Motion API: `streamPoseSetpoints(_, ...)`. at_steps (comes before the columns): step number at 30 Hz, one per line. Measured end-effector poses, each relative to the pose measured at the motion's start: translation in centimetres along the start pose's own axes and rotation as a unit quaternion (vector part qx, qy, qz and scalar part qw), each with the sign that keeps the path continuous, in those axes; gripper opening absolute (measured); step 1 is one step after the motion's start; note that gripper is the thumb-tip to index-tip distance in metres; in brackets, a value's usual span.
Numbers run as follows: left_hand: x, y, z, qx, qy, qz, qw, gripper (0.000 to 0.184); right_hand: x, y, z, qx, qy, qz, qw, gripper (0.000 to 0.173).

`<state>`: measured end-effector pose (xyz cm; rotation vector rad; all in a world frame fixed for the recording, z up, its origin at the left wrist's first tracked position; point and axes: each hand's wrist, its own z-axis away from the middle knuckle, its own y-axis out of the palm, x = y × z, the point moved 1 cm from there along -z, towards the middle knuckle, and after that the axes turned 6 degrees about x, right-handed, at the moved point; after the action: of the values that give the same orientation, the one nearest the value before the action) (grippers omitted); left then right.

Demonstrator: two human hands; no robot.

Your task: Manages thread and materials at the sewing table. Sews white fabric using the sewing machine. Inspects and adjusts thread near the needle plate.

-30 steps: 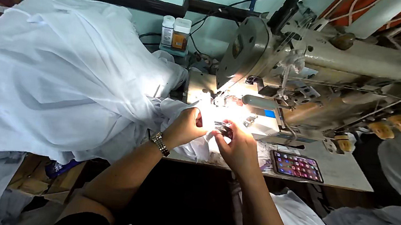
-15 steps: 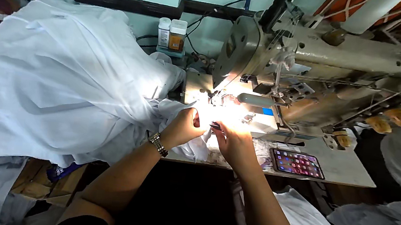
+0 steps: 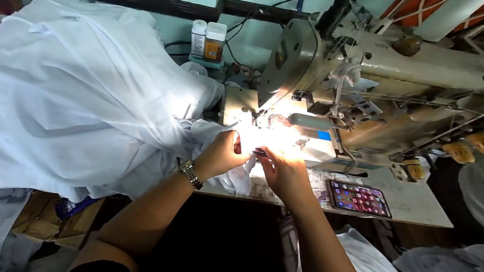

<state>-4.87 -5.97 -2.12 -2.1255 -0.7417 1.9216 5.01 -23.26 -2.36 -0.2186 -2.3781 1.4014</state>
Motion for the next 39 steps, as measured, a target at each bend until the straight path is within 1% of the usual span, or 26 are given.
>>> streamPoseSetpoints(12,0.0,0.0,0.0,-0.001,-0.003,-0.010,1.000,0.024,0.1,0.1,0.0,0.003,0.007,0.000,1.000,0.019)
streamPoseSetpoints(23,0.0,-0.1,0.0,0.002,-0.007,-0.018,1.000,0.024,0.7,-0.3,-0.4,0.029,0.024,0.015,0.999,0.018)
streamPoseSetpoints(29,0.1,-0.2,-0.2,0.007,-0.006,-0.027,1.000,0.022,0.3,-0.3,-0.8,0.043,-0.010,-0.015,0.999,0.017)
streamPoseSetpoints(34,0.1,-0.3,-0.2,0.014,-0.005,-0.022,1.000,0.021,0.1,-0.3,-1.0,0.067,-0.021,-0.041,0.997,0.015)
streamPoseSetpoints(36,0.2,-0.3,-0.3,0.015,-0.004,-0.012,1.000,0.022,0.1,-0.5,-0.9,0.059,-0.014,-0.043,0.997,0.015)
streamPoseSetpoints(39,0.3,-0.3,-0.2,0.015,-0.001,0.008,1.000,0.023,-0.1,-0.9,-0.4,0.009,0.019,-0.077,0.997,0.022)
